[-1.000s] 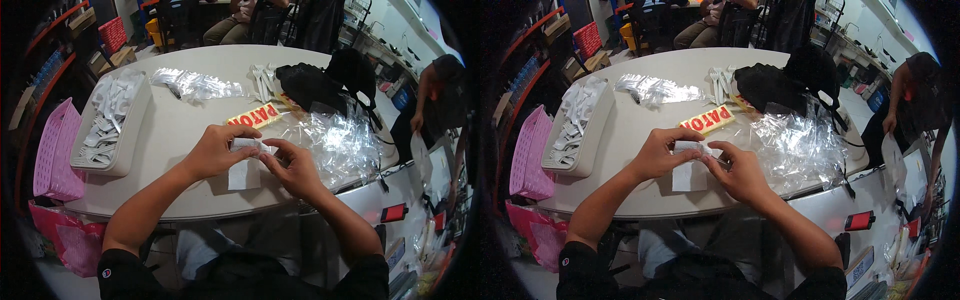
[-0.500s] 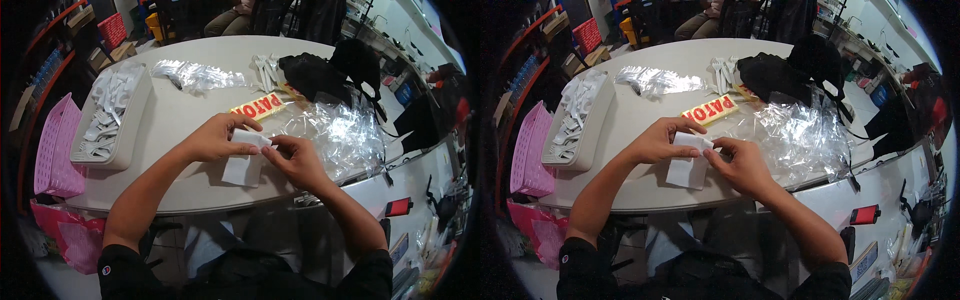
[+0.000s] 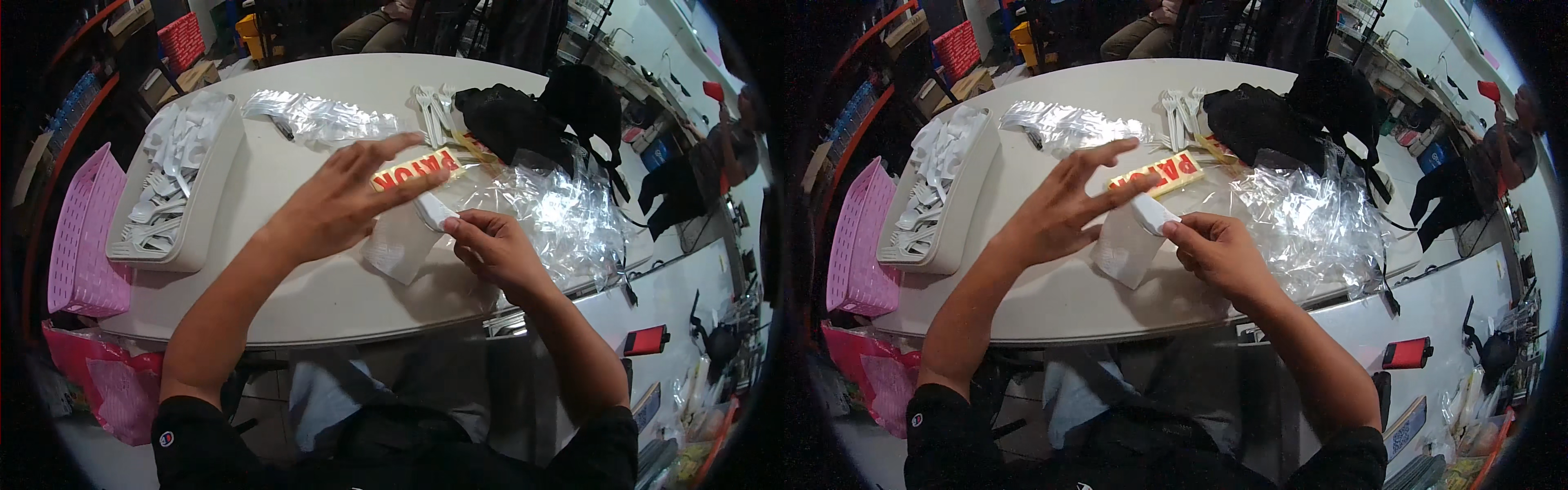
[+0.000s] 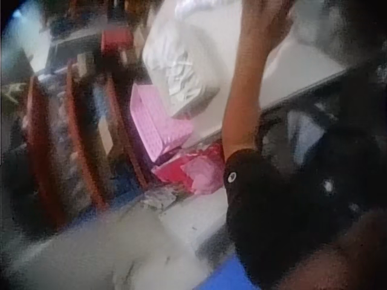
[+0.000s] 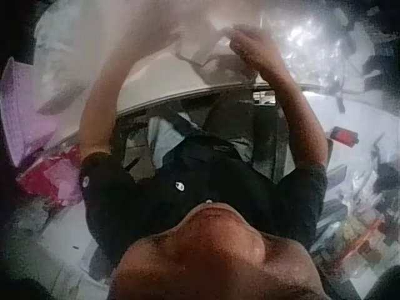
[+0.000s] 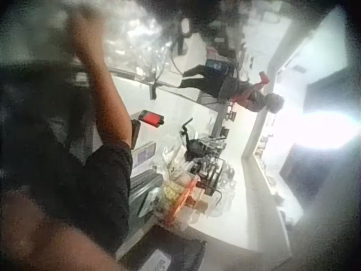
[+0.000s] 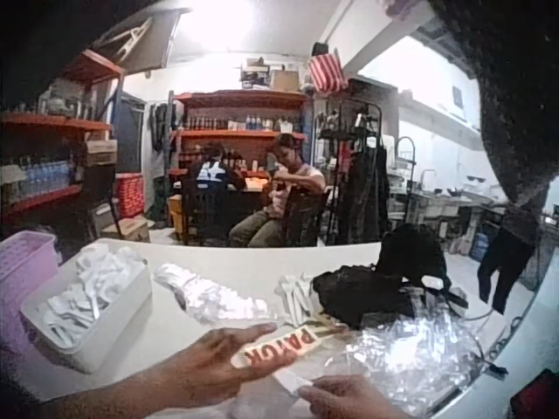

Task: The person sits at a table and repeatedly wraps individual white plastic forks in small clear plastic bags. They pick up a fork from a white container, place it into a bag, and fold the top of the bag to seal it before placing the wrapped fork into a pink basket. The process is repeated continuously throughout the video.

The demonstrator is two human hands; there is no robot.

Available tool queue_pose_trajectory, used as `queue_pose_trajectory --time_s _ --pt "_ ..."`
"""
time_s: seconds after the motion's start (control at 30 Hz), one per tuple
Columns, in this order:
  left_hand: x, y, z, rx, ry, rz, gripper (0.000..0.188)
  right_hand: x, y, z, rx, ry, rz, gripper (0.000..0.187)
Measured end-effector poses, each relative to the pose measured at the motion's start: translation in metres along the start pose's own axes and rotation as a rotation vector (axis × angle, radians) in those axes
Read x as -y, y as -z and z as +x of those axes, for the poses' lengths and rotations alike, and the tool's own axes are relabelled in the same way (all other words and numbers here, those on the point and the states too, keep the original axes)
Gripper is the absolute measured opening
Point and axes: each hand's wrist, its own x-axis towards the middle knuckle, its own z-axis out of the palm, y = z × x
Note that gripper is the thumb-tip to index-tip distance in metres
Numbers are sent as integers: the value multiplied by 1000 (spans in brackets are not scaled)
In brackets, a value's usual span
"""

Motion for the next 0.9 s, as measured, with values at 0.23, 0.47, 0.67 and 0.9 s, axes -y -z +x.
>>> queue_pose_trajectory --time_s 0.23,0.47,0.67,0.9 --pt "-1 -2 5 -88 -101 -186 45 10 0 -6 2 -117 -5 28" --pt "-5 -11 -2 -68 -49 -388 20 -6 -2 -2 -14 39 -130 25" --pt "-16 -17 -1 -189 130 -538 17 -11 -7 -5 -42 157 -225 20" --pt "-19 -26 -3 -248 299 -765 21 -9 -14 -11 -54 194 -292 20"
